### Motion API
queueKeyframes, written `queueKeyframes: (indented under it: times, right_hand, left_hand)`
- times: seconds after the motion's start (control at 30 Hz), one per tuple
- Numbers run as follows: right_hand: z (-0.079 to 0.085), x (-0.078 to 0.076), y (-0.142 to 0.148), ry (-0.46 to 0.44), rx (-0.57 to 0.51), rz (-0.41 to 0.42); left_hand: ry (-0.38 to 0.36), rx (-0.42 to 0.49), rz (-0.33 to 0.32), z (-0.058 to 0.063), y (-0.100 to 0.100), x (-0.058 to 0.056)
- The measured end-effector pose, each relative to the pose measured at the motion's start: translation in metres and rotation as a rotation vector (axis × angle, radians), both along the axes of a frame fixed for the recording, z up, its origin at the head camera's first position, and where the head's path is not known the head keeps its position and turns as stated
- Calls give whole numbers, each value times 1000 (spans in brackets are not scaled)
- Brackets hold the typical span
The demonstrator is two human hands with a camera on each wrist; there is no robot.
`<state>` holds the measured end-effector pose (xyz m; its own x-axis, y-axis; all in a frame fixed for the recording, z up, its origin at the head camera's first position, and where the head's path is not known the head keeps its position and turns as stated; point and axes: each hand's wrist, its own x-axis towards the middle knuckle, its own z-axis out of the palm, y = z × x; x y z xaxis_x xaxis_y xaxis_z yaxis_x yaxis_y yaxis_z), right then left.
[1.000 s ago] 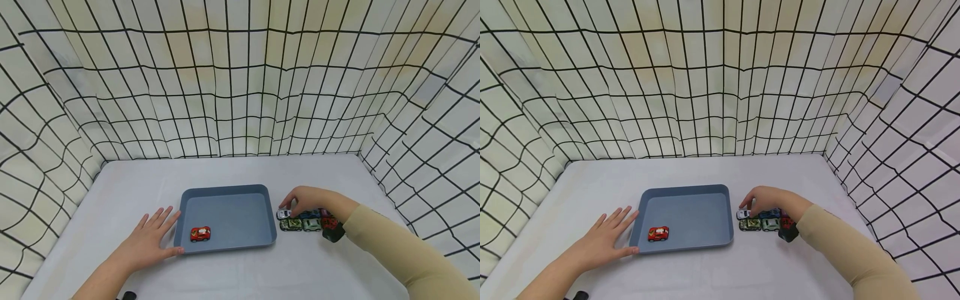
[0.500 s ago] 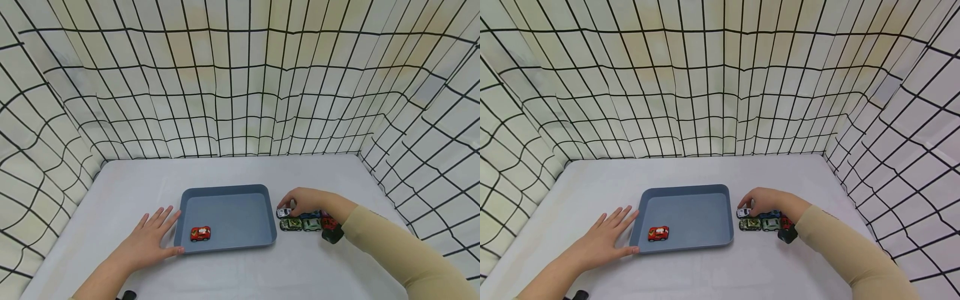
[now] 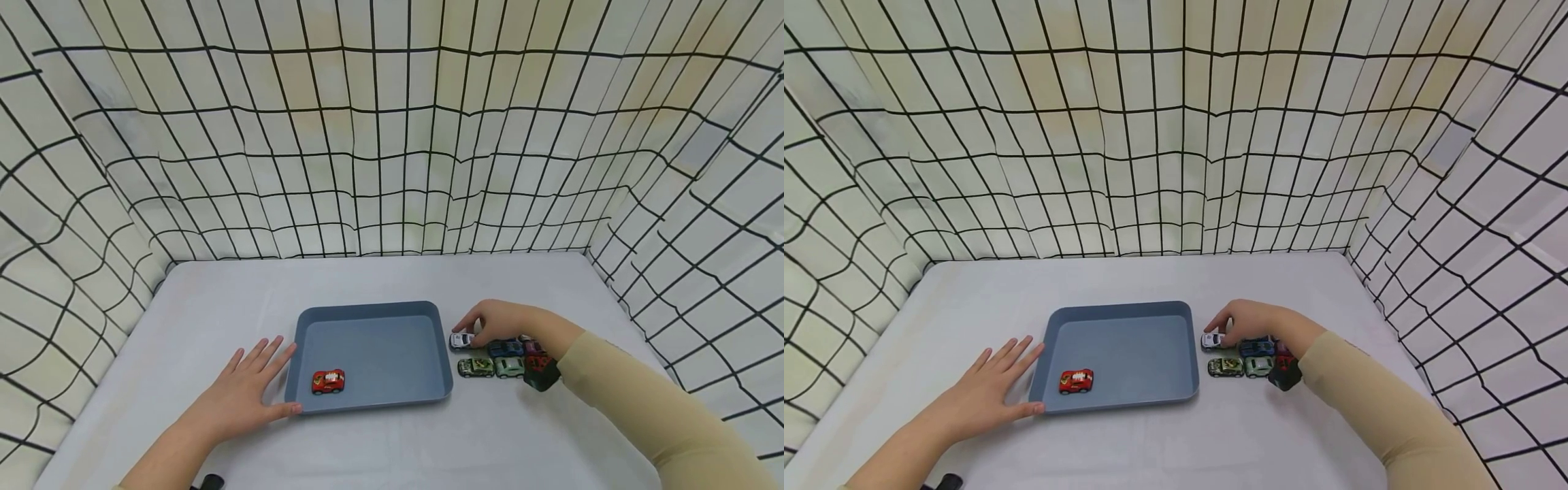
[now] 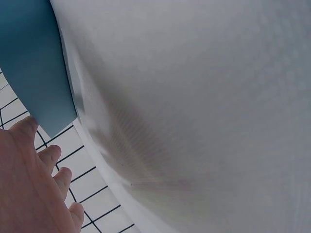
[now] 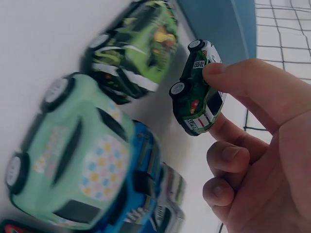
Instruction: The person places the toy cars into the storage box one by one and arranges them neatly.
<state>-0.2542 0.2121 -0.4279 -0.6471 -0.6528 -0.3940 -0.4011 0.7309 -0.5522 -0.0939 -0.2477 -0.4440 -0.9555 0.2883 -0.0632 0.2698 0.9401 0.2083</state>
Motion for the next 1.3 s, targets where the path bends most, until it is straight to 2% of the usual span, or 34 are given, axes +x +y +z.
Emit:
queueKeyframes:
  times: [0.3, 0.6, 0.9, 1.3]
  right_hand:
    - [15, -10, 6, 34, -33, -40]
    - [30, -16, -2, 44, -110, -29]
    - [32, -16, -31, 26, -132, 8]
    - [29, -16, -86, -4, -151, 62]
  left_hand:
    - [1, 14, -1, 1, 0, 1]
    - [32, 35, -8, -4, -2, 1]
    - [7, 21, -1, -1, 1, 1]
    - [7, 14, -2, -1, 1, 1]
